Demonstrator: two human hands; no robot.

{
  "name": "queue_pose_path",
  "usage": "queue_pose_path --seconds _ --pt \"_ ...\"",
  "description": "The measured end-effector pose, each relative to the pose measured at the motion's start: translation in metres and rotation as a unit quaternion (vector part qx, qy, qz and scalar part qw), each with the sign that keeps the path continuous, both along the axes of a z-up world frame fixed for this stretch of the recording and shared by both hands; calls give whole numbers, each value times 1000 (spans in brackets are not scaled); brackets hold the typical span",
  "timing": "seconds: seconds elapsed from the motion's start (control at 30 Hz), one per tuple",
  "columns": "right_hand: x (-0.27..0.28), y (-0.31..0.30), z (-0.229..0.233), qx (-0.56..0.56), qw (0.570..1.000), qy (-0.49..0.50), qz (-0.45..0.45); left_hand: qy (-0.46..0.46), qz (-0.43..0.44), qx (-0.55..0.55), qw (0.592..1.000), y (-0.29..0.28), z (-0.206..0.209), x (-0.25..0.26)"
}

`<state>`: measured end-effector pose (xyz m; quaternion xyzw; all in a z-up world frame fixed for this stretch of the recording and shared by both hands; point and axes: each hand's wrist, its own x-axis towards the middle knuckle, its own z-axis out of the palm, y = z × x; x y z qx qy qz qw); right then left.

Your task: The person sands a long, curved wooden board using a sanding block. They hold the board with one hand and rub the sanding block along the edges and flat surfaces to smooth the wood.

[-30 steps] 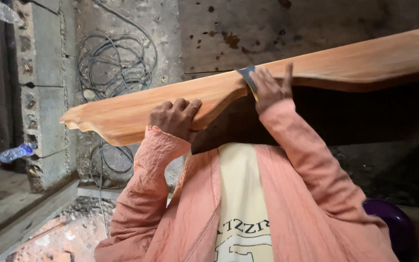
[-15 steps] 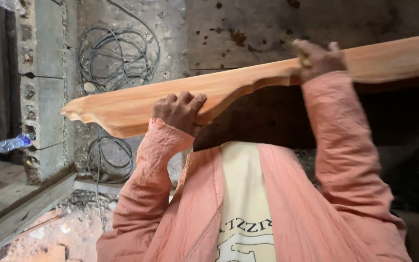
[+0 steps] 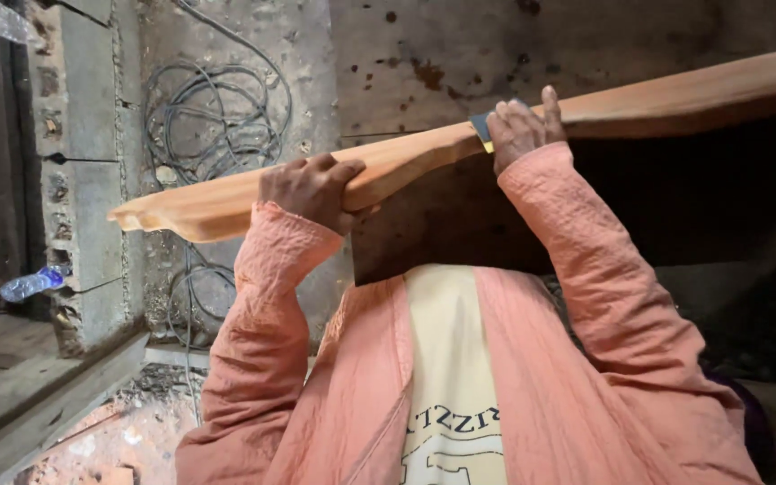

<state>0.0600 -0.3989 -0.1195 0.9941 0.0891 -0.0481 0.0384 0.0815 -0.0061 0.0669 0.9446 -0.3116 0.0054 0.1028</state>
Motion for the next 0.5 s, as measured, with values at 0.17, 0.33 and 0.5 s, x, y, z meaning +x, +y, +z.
queue_pose_path --seconds 0.17,0.33,0.5 --pt "-29 6 72 -97 978 -140 119 -17 13 -12 1000 2 0 -2" --pt "-4 29 95 -108 985 -109 81 7 18 11 1000 0 1 5" --pt "-6 20 89 -68 996 -13 49 4 14 11 1000 1 1 10"
